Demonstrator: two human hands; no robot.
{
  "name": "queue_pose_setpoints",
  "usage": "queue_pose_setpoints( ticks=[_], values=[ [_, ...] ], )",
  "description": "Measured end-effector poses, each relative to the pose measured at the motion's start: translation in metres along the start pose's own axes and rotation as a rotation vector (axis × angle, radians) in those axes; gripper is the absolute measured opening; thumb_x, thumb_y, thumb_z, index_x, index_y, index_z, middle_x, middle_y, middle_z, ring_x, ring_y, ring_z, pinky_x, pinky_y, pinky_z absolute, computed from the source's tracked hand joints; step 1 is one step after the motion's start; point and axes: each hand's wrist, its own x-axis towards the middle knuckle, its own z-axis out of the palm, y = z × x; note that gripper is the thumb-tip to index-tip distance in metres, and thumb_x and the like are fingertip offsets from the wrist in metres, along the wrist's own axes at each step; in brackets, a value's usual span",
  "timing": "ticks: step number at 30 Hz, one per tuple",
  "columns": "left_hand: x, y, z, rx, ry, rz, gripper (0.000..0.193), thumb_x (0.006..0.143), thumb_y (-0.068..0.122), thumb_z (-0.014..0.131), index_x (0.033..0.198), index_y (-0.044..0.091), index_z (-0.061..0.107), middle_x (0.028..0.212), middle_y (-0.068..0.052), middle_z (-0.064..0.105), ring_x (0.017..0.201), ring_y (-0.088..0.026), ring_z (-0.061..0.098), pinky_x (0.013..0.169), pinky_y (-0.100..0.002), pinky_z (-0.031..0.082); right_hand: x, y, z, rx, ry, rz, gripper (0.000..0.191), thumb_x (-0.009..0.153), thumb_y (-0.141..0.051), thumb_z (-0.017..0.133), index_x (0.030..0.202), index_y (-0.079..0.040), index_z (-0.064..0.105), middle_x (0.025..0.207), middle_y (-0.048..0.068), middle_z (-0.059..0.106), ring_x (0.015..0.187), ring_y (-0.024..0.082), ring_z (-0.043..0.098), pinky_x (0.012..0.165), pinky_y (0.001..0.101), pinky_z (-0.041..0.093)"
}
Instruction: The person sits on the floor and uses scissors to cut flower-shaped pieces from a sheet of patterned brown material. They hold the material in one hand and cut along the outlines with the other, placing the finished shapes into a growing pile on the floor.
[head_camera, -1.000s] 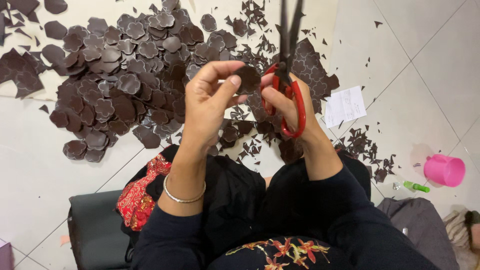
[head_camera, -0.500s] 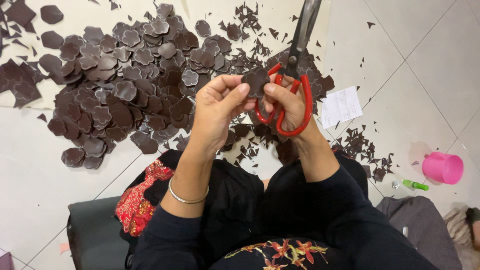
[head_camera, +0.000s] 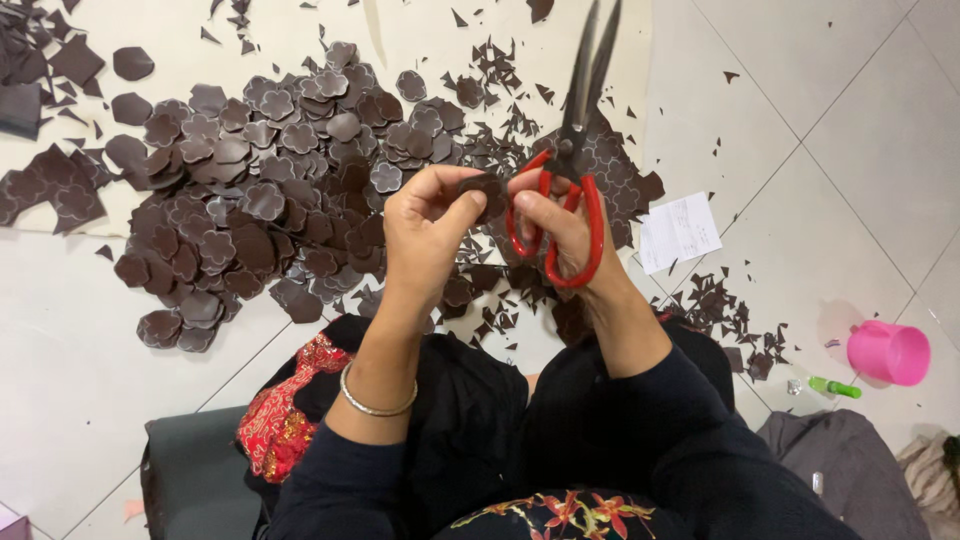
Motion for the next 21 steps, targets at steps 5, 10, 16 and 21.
queue_pose_setpoints(
  ticks=[5,10,16,21],
  values=[
    [-0.001,0.000,0.007,-0.192,-0.037,-0.046,0.015,0.098,0.000,0.069,0.112,-0.003,0.070,0.105,-0.007,0.073,0.093,-0.012,0.069,0.085,-0.028,0.060,-0.005,-0.001,0.007,-0.061,-0.070,-0.003,0.019,0.097,-0.021,0.067,0.095,-0.002,0.065,0.070,0.000,0.058,0.062,0.009,0.054,0.057,0.0248,0.043],
    [0.000,0.003,0.009,-0.293,0.013,-0.100,0.015,0.101,0.005,0.068,0.115,-0.001,0.068,0.104,-0.006,0.071,0.091,-0.011,0.069,0.082,-0.028,0.060,-0.005,0.003,0.006,-0.096,-0.131,0.033,0.025,0.098,-0.027,0.067,0.102,-0.003,0.064,0.073,0.001,0.057,0.065,0.009,0.054,0.059,0.0254,0.045],
    [0.000,0.008,0.000,-0.210,0.081,0.018,0.020,0.100,0.001,0.068,0.120,-0.001,0.067,0.104,-0.007,0.070,0.090,-0.011,0.068,0.084,-0.027,0.060,-0.006,0.001,-0.001,-0.357,-0.317,-0.118,0.083,0.088,-0.078,0.061,0.123,-0.003,0.061,0.092,-0.002,0.047,0.081,0.007,0.047,0.069,0.0236,0.041],
    [0.004,-0.007,-0.021,-0.207,0.110,0.083,0.029,0.098,-0.002,0.071,0.126,-0.001,0.062,0.109,-0.009,0.071,0.095,-0.012,0.069,0.086,-0.028,0.060,-0.006,0.000,0.001,-0.431,-0.384,-0.113,0.093,0.084,-0.087,0.054,0.122,-0.002,0.060,0.091,-0.002,0.049,0.080,0.008,0.049,0.067,0.0237,0.043]
  ],
)
